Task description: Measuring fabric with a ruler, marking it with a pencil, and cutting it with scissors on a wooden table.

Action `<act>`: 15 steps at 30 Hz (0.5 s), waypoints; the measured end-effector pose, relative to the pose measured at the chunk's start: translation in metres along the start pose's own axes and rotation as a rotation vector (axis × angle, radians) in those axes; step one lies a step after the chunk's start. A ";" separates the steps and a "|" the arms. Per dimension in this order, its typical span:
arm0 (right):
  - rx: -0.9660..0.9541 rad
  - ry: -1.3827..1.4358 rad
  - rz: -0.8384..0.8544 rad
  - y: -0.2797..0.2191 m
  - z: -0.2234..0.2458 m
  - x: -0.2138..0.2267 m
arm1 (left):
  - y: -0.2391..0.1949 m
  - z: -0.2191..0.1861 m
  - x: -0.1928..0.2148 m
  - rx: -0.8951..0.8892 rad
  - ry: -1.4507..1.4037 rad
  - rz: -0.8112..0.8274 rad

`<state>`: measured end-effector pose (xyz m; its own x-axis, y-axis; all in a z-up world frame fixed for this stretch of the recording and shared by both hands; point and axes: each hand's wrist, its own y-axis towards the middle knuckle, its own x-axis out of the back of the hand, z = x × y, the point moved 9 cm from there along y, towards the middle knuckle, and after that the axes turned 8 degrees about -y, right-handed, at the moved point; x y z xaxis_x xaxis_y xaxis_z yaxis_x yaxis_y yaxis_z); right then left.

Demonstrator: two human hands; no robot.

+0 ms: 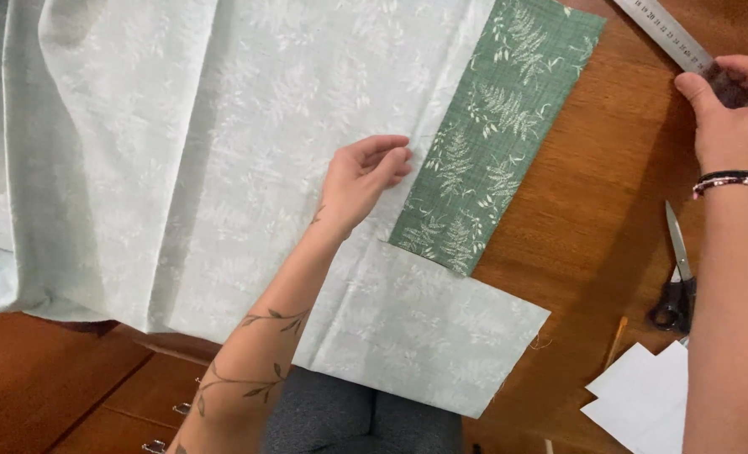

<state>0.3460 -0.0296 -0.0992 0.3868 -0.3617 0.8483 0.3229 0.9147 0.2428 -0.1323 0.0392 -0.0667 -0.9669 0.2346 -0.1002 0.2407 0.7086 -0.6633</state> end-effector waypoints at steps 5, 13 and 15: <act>0.040 -0.109 -0.068 0.002 0.019 0.006 | 0.005 -0.005 -0.012 0.036 0.022 0.017; 0.176 -0.334 -0.167 -0.012 0.133 0.028 | 0.019 -0.003 -0.027 -0.057 0.244 0.076; 0.015 -0.215 -0.140 -0.023 0.161 0.024 | 0.030 0.003 -0.031 -0.166 0.320 0.095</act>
<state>0.2088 -0.0307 -0.0085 0.1465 -0.4399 0.8860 0.3467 0.8617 0.3705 -0.0950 0.0513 -0.0853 -0.8706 0.4820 0.0986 0.3638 0.7656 -0.5305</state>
